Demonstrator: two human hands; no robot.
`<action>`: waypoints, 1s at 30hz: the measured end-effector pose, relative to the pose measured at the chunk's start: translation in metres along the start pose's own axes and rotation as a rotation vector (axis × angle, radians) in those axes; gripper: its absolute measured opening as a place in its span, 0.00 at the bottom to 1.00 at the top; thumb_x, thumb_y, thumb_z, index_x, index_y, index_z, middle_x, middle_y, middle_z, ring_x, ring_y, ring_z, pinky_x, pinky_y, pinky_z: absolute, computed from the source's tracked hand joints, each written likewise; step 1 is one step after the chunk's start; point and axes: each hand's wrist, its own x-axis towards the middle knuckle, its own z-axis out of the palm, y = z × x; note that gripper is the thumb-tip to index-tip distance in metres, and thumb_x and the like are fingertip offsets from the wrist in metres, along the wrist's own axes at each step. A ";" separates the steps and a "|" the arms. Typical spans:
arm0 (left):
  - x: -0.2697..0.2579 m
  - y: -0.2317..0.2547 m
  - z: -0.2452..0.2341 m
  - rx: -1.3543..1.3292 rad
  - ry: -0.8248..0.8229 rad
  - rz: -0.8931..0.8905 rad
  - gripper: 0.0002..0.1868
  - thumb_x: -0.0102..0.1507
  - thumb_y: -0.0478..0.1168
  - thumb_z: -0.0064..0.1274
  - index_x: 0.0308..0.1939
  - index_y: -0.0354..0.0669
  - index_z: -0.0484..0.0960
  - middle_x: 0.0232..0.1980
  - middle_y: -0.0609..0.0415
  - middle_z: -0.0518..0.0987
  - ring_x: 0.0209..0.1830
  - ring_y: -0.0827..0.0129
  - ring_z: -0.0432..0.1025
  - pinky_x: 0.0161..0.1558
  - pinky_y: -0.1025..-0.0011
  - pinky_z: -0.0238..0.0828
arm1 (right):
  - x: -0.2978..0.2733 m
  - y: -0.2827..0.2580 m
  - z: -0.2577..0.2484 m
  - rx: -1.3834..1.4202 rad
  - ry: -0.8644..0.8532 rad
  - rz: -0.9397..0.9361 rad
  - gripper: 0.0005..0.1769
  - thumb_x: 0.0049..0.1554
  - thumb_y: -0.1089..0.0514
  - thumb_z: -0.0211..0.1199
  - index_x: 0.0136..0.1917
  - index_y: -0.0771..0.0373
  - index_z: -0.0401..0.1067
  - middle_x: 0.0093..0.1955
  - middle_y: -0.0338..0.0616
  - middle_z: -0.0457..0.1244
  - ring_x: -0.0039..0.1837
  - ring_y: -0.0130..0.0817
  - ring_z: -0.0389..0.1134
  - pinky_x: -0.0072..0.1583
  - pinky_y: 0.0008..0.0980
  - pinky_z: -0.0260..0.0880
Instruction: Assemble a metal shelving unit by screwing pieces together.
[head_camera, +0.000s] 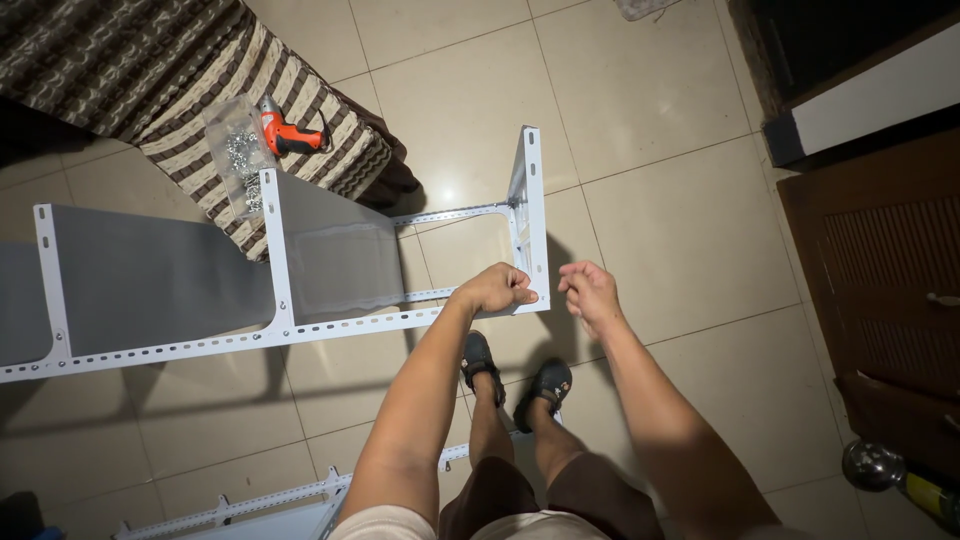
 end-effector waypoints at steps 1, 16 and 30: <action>0.000 0.000 0.001 -0.001 0.002 0.002 0.17 0.61 0.45 0.65 0.24 0.42 0.77 0.23 0.62 0.71 0.26 0.76 0.61 0.31 0.71 0.63 | 0.008 -0.004 0.003 -0.002 -0.001 -0.001 0.09 0.60 0.65 0.53 0.54 0.69 0.67 0.37 0.43 0.63 0.25 0.19 0.48 0.27 0.24 0.47; 0.002 -0.004 0.000 -0.025 -0.052 0.069 0.12 0.62 0.46 0.61 0.32 0.42 0.83 0.25 0.63 0.75 0.27 0.78 0.63 0.34 0.72 0.65 | 0.064 -0.044 0.063 -0.176 0.115 -0.082 0.13 0.59 0.54 0.69 0.47 0.65 0.71 0.32 0.38 0.62 0.27 0.21 0.54 0.28 0.25 0.51; -0.006 0.008 -0.003 0.021 -0.074 -0.012 0.12 0.63 0.47 0.59 0.31 0.43 0.84 0.24 0.62 0.76 0.25 0.77 0.65 0.31 0.71 0.65 | 0.068 -0.048 0.044 -0.516 0.074 -0.219 0.10 0.58 0.56 0.70 0.47 0.67 0.78 0.38 0.36 0.66 0.35 0.19 0.60 0.35 0.25 0.61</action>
